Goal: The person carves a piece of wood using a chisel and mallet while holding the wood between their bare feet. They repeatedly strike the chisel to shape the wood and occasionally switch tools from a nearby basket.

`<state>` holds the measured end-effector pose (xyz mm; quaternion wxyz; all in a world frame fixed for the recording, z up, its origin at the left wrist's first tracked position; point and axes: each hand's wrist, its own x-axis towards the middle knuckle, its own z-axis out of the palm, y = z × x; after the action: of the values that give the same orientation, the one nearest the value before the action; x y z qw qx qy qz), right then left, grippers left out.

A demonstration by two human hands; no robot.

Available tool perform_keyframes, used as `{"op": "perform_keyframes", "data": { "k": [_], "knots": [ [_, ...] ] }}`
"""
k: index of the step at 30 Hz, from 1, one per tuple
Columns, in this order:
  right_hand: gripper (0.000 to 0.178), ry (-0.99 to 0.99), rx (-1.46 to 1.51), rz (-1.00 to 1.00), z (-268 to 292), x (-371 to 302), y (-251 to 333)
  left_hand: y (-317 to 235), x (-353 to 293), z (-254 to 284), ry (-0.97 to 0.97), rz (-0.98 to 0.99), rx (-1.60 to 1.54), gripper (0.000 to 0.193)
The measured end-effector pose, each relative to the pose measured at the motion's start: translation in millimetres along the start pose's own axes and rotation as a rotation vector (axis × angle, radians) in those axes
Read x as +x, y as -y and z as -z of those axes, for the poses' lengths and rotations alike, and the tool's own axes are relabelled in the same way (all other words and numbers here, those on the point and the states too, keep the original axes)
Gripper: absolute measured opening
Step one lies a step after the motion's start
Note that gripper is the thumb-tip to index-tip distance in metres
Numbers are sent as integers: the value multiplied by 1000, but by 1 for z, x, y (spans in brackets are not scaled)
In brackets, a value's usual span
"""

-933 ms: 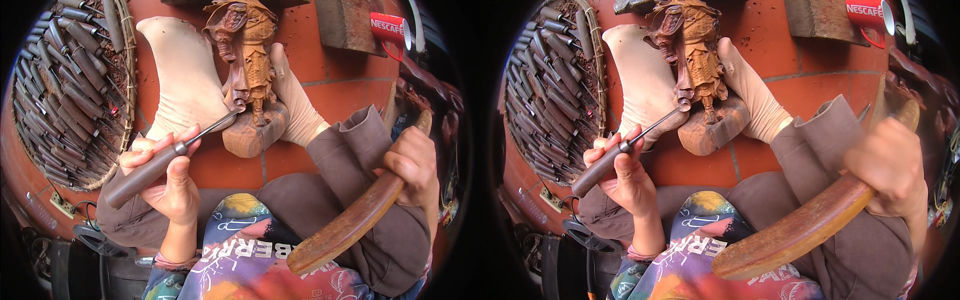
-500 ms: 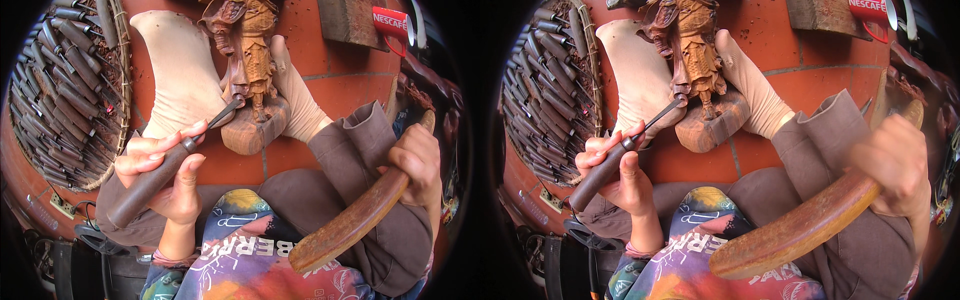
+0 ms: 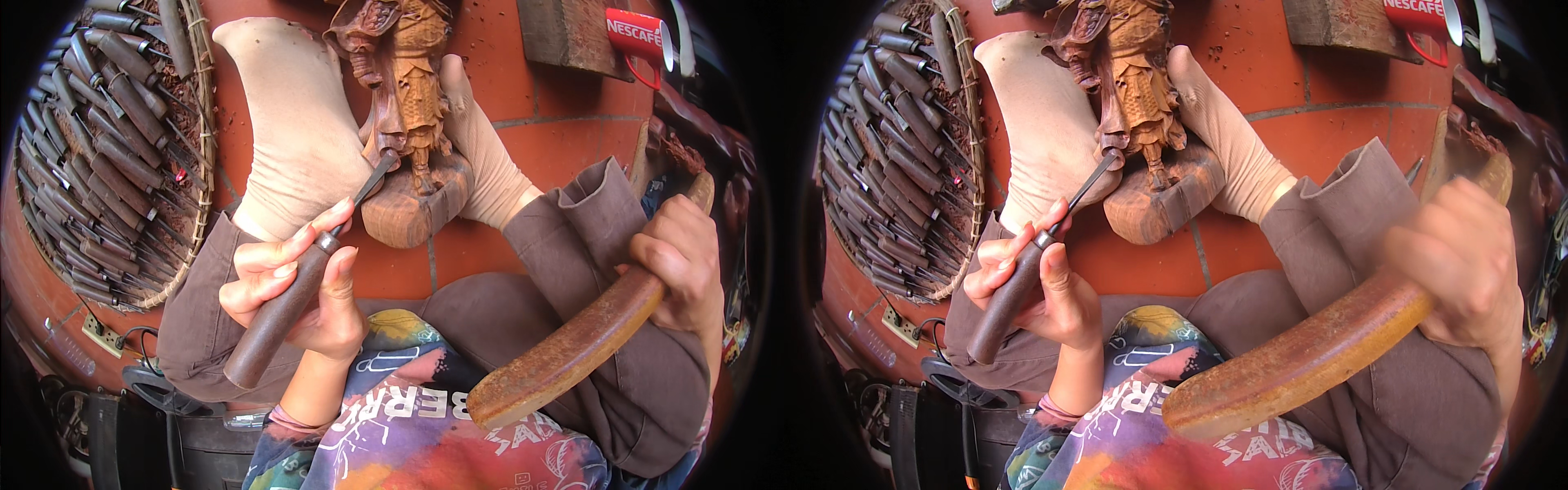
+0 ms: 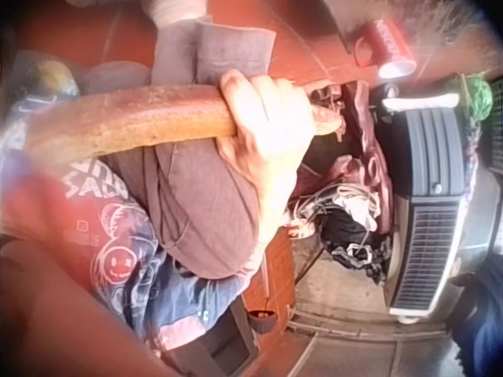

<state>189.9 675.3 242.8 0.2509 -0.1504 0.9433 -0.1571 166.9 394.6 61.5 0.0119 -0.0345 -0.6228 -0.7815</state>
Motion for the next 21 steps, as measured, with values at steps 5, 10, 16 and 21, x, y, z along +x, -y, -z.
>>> {"op": "perform_keyframes", "data": {
  "k": [5,10,16,21],
  "knots": [
    [32,23,-34,20,3,0,3,7,-2,-2,-4,-83,58,42],
    [31,105,-130,89,6,9,15,6,-4,-2,1,-55,-16,44],
    [31,-176,-229,321,32,50,99,1,-1,-14,-11,-51,-82,40],
    [38,-217,-631,160,24,53,127,-2,-3,-8,-17,-44,-45,40]
  ]
}}
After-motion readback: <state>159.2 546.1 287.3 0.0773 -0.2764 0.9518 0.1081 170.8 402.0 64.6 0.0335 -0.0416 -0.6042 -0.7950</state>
